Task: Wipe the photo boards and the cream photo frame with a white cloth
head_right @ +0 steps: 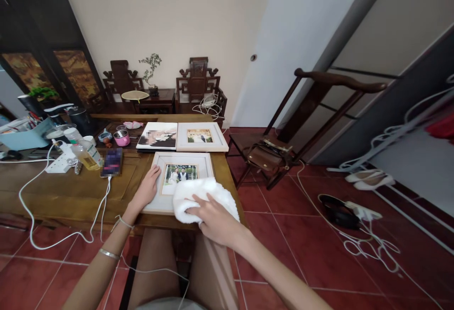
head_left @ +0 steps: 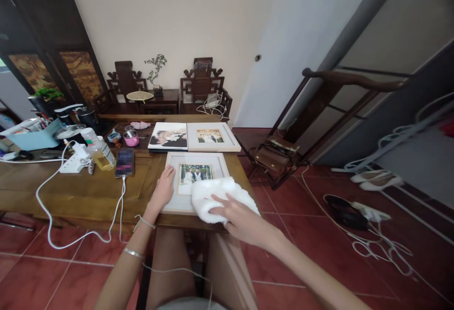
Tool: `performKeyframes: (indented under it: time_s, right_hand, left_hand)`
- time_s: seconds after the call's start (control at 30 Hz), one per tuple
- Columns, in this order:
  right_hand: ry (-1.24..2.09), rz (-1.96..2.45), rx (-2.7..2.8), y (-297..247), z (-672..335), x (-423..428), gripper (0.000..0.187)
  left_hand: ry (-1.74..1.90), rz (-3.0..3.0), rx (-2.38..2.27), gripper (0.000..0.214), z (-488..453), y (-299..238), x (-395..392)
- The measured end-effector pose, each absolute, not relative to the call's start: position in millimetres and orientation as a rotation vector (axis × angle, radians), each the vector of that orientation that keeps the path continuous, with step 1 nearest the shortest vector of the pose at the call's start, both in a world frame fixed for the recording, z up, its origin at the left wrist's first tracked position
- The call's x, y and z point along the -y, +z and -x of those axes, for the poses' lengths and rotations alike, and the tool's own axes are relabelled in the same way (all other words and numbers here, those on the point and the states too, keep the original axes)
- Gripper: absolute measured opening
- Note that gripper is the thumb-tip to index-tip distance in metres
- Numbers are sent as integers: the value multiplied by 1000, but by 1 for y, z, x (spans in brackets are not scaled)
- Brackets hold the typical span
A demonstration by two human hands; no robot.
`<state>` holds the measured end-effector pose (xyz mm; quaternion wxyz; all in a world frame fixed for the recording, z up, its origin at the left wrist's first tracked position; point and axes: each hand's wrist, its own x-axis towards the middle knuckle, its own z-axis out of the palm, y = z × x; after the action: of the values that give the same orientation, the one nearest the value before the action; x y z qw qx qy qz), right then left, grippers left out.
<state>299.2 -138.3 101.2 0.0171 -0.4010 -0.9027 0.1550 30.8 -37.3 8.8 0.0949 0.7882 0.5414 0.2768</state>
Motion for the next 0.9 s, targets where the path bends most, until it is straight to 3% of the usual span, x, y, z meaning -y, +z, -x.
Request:
performKeyframes:
  time_s: [0.27, 0.43, 0.63, 0.9]
  right_hand:
    - [-14, 1725, 2517, 69, -247, 47, 48]
    - [51, 1630, 2597, 80, -213, 26, 49]
    - [307, 1129, 2885, 89, -244, 97, 54]
    - [294, 1427, 2787, 95, -253, 117, 55]
  left_hand:
    - [870, -2306, -1542, 59, -28, 7, 35]
    - [975, -2313, -1511, 56, -26, 1, 31]
    - [1079, -2273, -1514, 57, -29, -4, 31]
    - [1087, -2281, -1520, 49, -31, -2, 31]
